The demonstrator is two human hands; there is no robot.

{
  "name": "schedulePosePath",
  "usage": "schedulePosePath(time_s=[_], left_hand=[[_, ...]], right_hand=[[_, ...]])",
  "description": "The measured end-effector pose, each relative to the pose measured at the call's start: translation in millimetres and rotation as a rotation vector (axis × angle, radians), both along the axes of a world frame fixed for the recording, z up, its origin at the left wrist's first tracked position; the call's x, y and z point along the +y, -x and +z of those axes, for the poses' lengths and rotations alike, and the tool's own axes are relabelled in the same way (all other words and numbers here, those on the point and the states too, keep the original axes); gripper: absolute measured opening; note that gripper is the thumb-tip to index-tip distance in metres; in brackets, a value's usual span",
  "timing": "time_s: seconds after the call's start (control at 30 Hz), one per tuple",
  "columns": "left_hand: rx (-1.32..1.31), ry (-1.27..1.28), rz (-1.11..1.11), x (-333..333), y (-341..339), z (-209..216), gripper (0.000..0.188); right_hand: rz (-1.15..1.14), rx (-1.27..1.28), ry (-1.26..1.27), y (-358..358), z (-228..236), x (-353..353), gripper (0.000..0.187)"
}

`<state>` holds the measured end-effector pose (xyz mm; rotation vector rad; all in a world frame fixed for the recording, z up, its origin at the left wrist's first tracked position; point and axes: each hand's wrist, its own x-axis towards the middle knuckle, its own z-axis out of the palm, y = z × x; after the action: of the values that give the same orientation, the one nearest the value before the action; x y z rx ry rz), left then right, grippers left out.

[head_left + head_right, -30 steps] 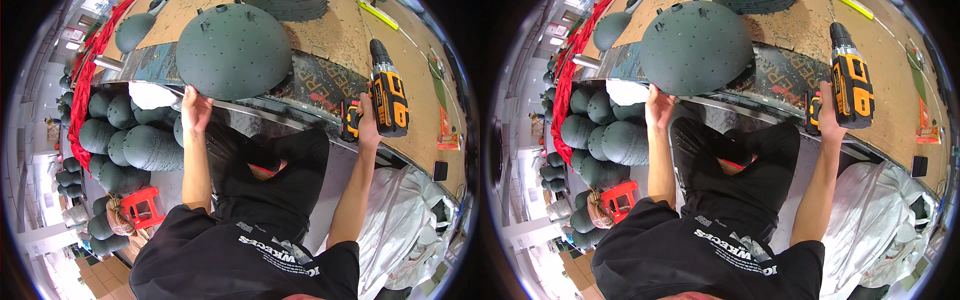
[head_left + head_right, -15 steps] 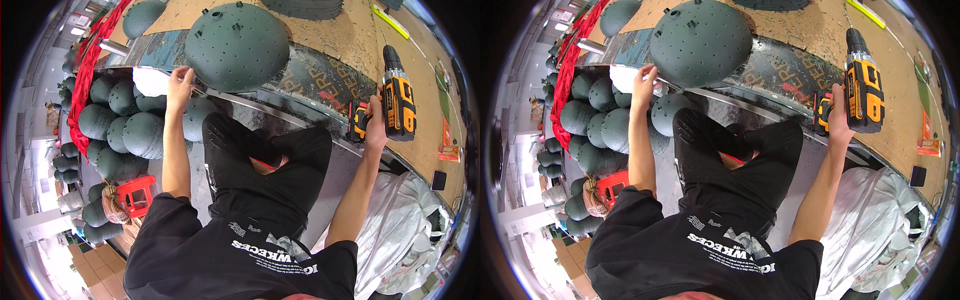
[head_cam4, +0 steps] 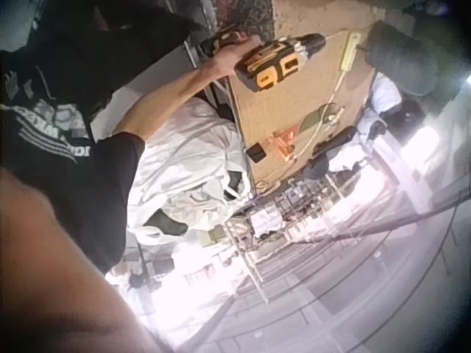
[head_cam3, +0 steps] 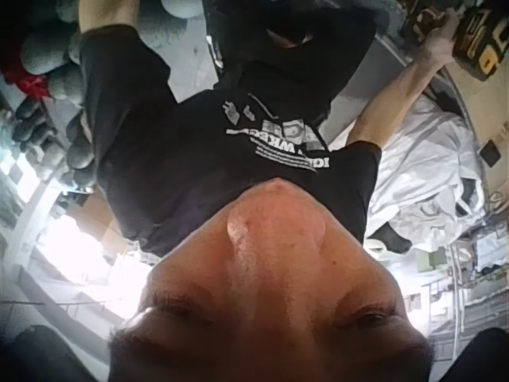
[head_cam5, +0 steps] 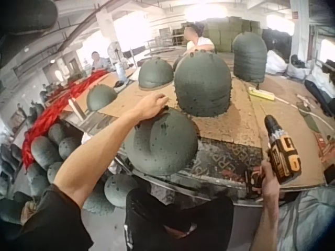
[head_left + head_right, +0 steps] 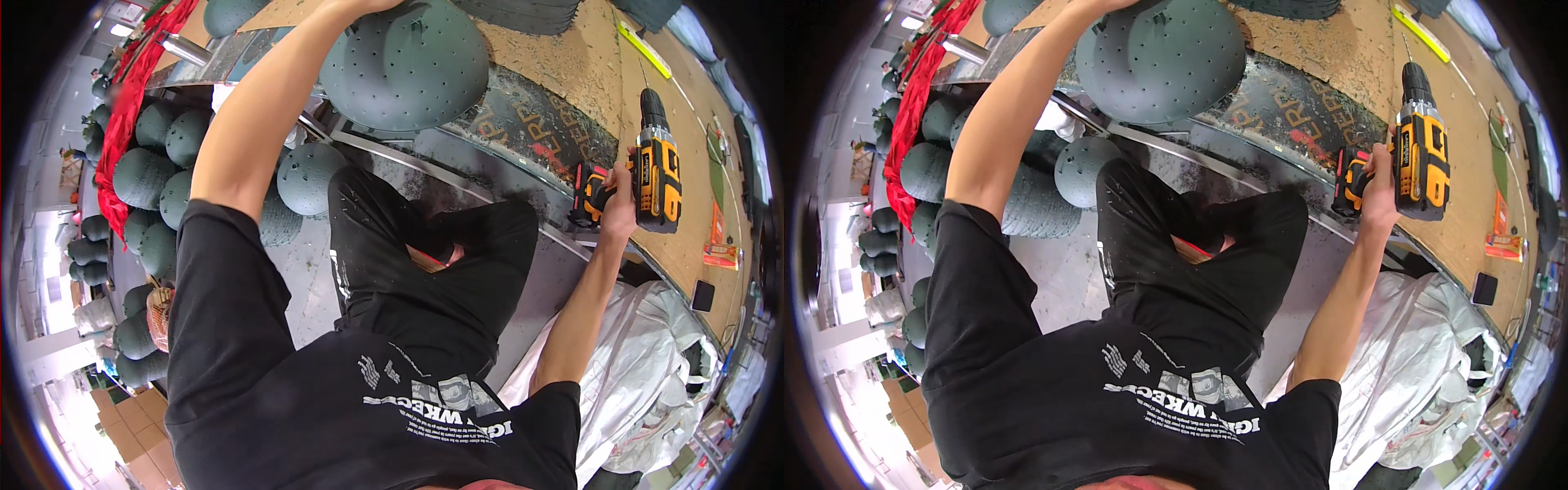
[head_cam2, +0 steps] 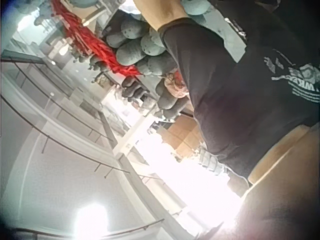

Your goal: The person places a plastic dome on a work table, holds it by hand, and drills holes into it using a power drill while rotating the dome.

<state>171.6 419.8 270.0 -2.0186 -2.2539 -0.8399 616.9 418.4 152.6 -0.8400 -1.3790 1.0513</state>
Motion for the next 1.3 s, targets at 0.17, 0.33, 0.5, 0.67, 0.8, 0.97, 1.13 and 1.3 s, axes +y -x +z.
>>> schedulePosePath(time_s=[0.17,0.33,0.5,0.67,0.8,0.97,1.13,1.3], left_hand=[[0.119,0.125,0.044,10.6,-21.0,-17.7,0.051],[0.099,0.08,0.02,4.3,-12.6,-18.4,0.047],[0.099,0.011,0.064,4.5,-18.4,-21.6,0.045],[0.124,-0.001,0.081,5.2,-18.8,-21.1,0.044],[0.104,-0.015,0.082,2.7,-19.2,-21.5,0.044],[0.103,-0.018,0.09,3.8,-17.9,-21.8,0.046],[0.102,-0.001,0.098,5.4,-18.0,-22.1,0.047],[0.095,-0.006,0.097,8.2,-17.3,-23.5,0.047]], right_hand=[[0.018,-0.115,-0.009,-17.4,-20.5,-53.7,0.036],[0.349,-0.398,0.12,13.9,-24.0,-157.8,0.028],[0.274,-0.772,-0.423,62.3,-63.4,-208.6,0.02],[0.289,-0.55,-0.308,81.8,-70.6,-213.2,0.013],[0.331,-0.64,-0.366,87.2,-61.1,-208.2,0.04],[0.348,-0.491,-0.167,92.1,-58.1,-212.7,0.041],[0.315,-0.654,-0.294,92.0,-58.0,-211.3,0.038],[0.326,-0.466,-0.109,96.3,-57.8,-213.6,0.025]])
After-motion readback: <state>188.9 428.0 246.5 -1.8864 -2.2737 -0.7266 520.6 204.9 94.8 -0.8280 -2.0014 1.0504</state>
